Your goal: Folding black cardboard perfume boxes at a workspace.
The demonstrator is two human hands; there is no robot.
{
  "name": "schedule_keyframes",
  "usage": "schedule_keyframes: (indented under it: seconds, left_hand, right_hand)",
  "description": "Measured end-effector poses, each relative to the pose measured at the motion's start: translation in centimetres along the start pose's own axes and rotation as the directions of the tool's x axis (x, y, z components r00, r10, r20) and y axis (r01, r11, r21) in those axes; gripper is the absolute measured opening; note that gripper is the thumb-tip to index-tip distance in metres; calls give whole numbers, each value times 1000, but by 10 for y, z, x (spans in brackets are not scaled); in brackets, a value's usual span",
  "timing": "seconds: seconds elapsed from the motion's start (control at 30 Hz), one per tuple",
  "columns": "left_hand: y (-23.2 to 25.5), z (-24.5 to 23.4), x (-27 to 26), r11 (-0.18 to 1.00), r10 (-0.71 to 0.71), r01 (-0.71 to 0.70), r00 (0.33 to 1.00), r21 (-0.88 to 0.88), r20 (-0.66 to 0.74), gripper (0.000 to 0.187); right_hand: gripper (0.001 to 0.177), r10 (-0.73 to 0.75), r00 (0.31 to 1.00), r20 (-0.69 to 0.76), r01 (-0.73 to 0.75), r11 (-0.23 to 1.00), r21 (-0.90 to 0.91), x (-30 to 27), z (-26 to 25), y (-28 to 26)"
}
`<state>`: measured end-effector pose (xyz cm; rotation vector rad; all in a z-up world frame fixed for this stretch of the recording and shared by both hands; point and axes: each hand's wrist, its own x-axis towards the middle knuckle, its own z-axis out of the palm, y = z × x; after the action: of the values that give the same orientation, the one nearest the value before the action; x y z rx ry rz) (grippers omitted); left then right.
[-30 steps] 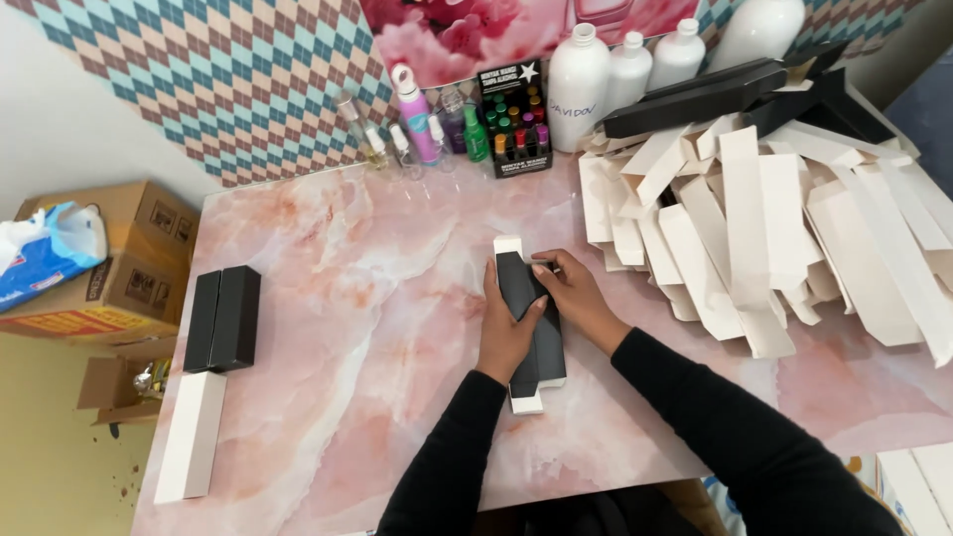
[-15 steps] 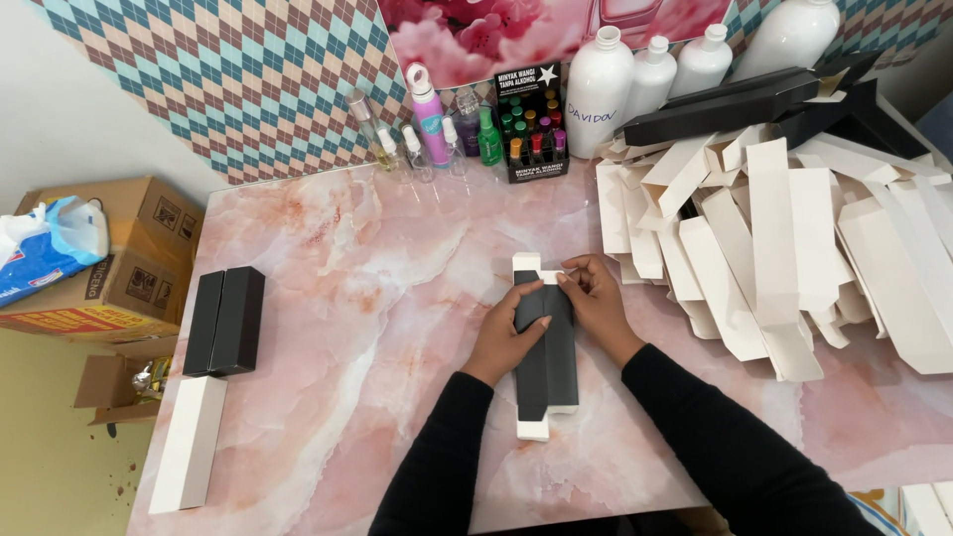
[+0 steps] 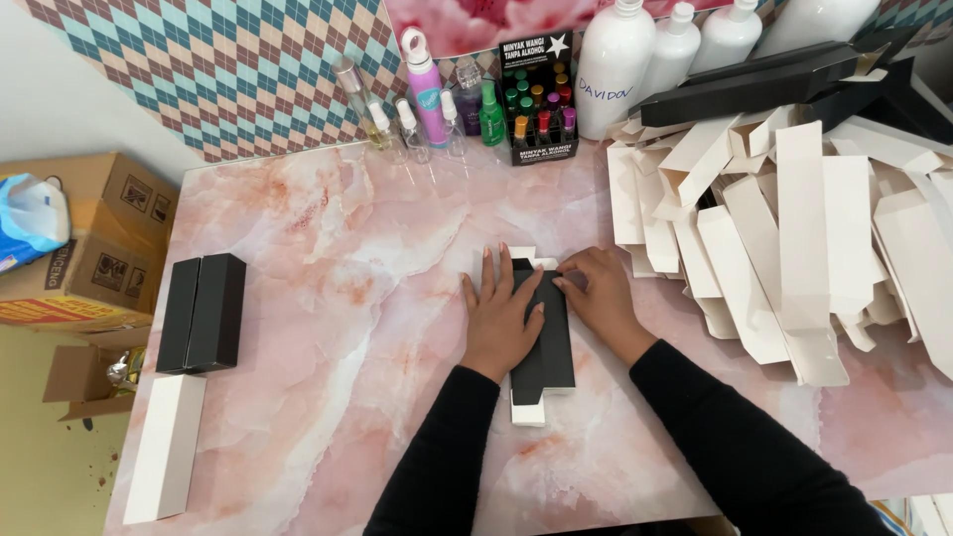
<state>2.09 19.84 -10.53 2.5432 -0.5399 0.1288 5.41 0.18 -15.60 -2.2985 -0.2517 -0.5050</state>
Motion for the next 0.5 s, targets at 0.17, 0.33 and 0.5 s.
schedule_keyframes:
  seconds: [0.17,0.33,0.5]
  left_hand:
    - [1,5,1,995,21,-26,998,100,59,52]
    - [1,7,4,995,-9,-2,994,103,109,54]
    - [1,6,4,996,-13,4,994,90,109,53]
  right_hand:
    - [15,36,998,44,-32,996,-79,7,8,27]
    - [9,96,992,83,-87,990,-107,16,-4,15]
    - [10,102,984,144,-85,989,-119,20,-7,14]
